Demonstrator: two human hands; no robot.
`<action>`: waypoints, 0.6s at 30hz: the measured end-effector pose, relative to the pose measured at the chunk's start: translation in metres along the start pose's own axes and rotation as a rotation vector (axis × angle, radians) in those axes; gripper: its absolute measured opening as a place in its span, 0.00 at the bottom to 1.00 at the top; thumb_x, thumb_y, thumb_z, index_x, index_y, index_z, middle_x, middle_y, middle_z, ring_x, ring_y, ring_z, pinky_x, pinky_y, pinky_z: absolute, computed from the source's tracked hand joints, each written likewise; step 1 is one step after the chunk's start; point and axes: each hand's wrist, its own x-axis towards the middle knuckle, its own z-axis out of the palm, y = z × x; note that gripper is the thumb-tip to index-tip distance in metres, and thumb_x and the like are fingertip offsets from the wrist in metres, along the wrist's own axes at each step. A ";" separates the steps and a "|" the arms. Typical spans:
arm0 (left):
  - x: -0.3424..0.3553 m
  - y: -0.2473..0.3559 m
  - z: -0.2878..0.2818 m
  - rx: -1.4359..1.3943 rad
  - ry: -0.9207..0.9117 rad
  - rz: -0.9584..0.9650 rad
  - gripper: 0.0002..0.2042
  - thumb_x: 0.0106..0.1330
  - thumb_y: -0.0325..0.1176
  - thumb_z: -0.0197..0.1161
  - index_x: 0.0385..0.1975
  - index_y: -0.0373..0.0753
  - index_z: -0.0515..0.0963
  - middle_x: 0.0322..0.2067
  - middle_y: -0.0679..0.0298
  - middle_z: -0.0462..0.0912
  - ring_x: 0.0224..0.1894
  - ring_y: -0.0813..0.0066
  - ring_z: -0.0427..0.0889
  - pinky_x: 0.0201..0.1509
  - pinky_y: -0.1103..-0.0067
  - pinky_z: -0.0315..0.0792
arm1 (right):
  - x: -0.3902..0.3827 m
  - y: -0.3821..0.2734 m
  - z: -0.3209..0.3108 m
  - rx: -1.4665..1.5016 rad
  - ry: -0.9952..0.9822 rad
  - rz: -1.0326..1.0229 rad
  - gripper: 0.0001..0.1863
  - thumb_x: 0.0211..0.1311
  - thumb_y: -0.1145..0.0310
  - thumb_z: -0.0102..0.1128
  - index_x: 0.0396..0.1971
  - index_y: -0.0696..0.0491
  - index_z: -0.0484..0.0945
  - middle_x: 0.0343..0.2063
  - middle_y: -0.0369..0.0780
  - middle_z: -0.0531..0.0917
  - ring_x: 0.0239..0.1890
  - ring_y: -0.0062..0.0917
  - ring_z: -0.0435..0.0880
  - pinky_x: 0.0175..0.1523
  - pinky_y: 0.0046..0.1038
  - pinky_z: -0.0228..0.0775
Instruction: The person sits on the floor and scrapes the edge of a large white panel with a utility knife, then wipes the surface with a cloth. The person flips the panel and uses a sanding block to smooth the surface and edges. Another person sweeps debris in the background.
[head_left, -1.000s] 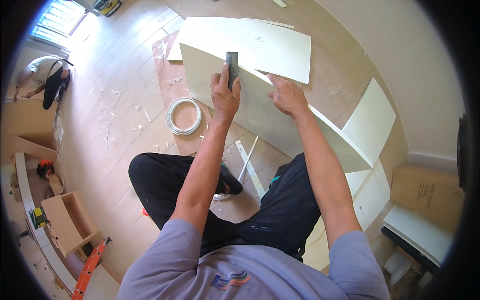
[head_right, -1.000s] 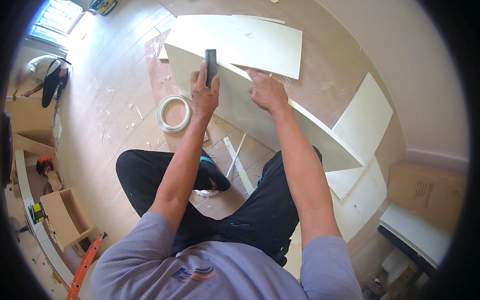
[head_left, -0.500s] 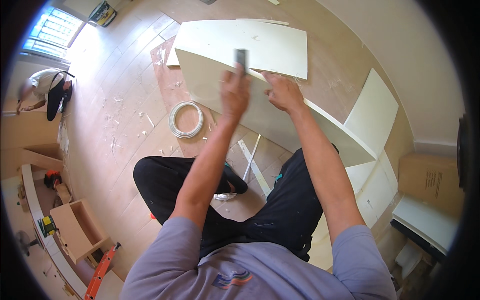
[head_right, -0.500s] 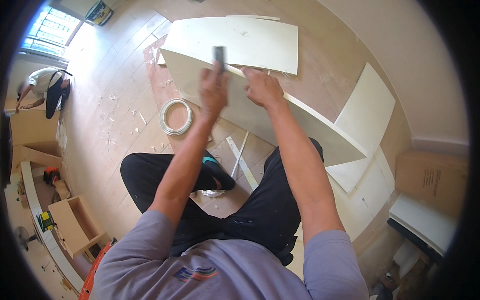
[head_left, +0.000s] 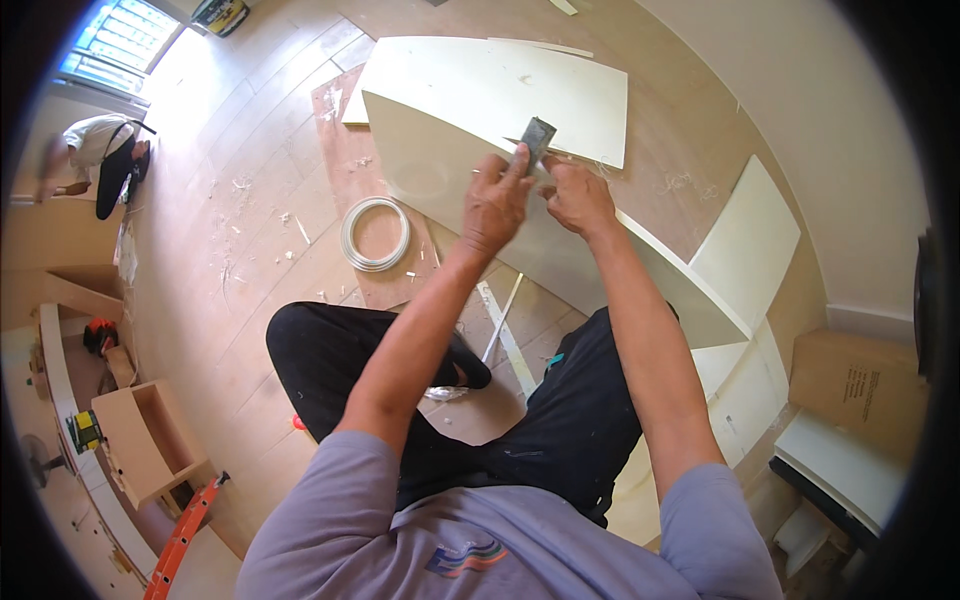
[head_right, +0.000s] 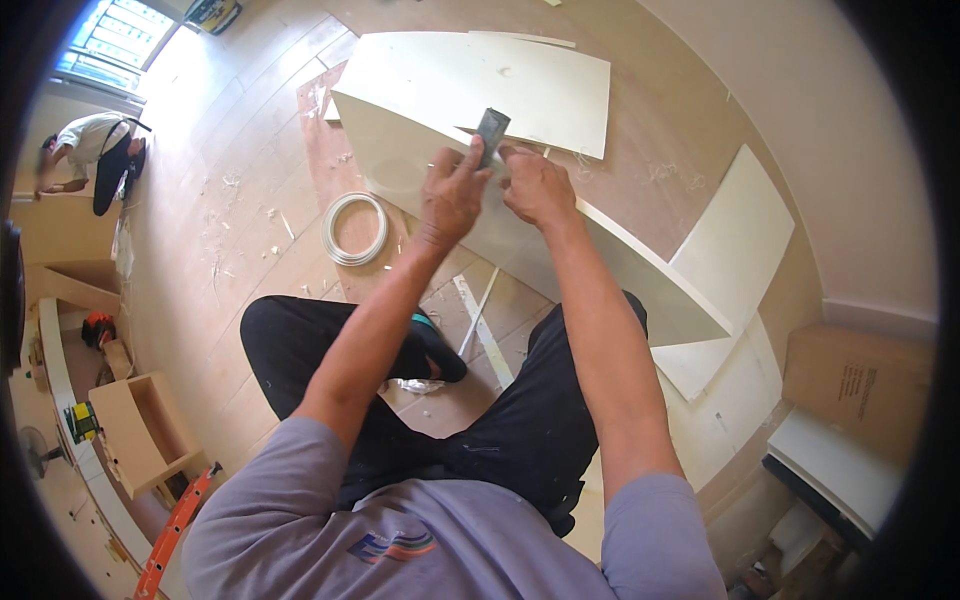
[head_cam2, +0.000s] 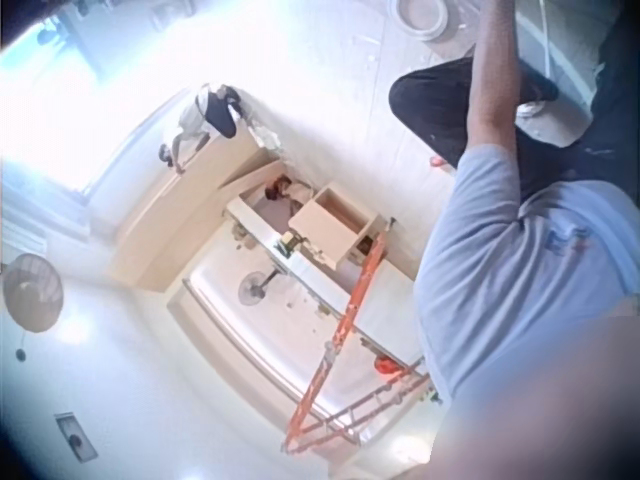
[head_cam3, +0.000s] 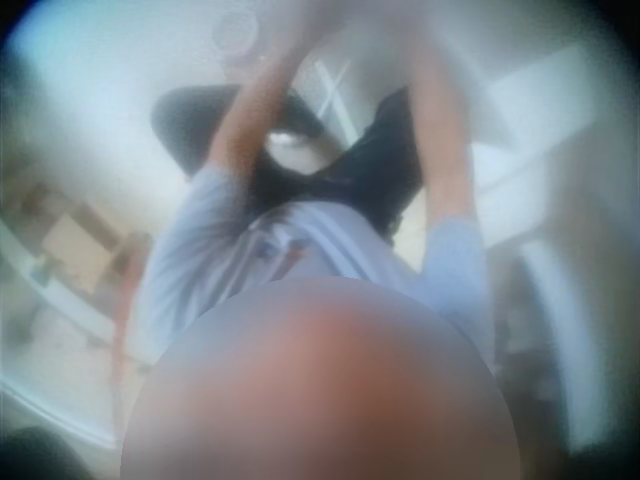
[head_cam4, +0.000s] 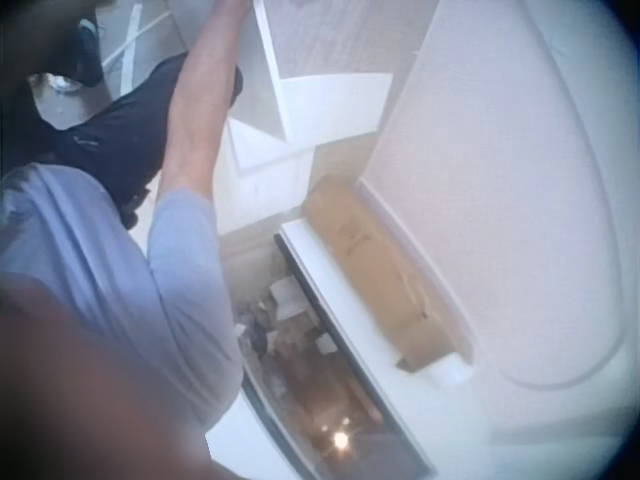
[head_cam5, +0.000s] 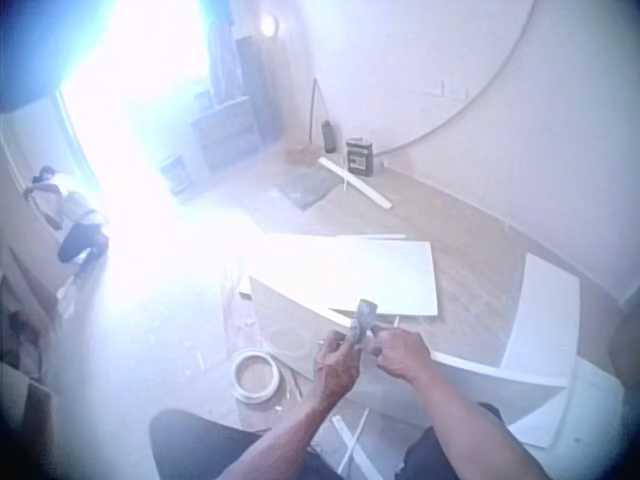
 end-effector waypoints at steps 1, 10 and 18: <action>0.006 -0.031 -0.002 0.080 0.081 0.112 0.20 0.63 0.28 0.66 0.56 0.35 0.79 0.33 0.53 0.75 0.35 0.53 0.76 0.39 0.64 0.73 | -0.001 -0.002 -0.001 -0.004 0.009 -0.011 0.27 0.59 0.70 0.62 0.61 0.48 0.75 0.55 0.46 0.82 0.55 0.42 0.81 0.58 0.43 0.74; -0.002 0.009 0.016 -0.067 0.146 -0.102 0.27 0.57 0.23 0.68 0.60 0.41 0.79 0.33 0.55 0.75 0.37 0.52 0.75 0.47 0.65 0.72 | 0.006 0.000 -0.001 -0.026 -0.053 0.063 0.28 0.59 0.68 0.64 0.62 0.48 0.75 0.52 0.47 0.83 0.55 0.43 0.82 0.59 0.42 0.74; 0.052 -0.095 -0.020 0.136 0.476 -0.224 0.20 0.61 0.23 0.65 0.55 0.34 0.80 0.36 0.52 0.81 0.39 0.50 0.77 0.49 0.62 0.71 | 0.007 -0.003 0.000 0.029 0.020 0.007 0.29 0.57 0.69 0.64 0.62 0.48 0.76 0.54 0.46 0.83 0.54 0.43 0.82 0.58 0.43 0.75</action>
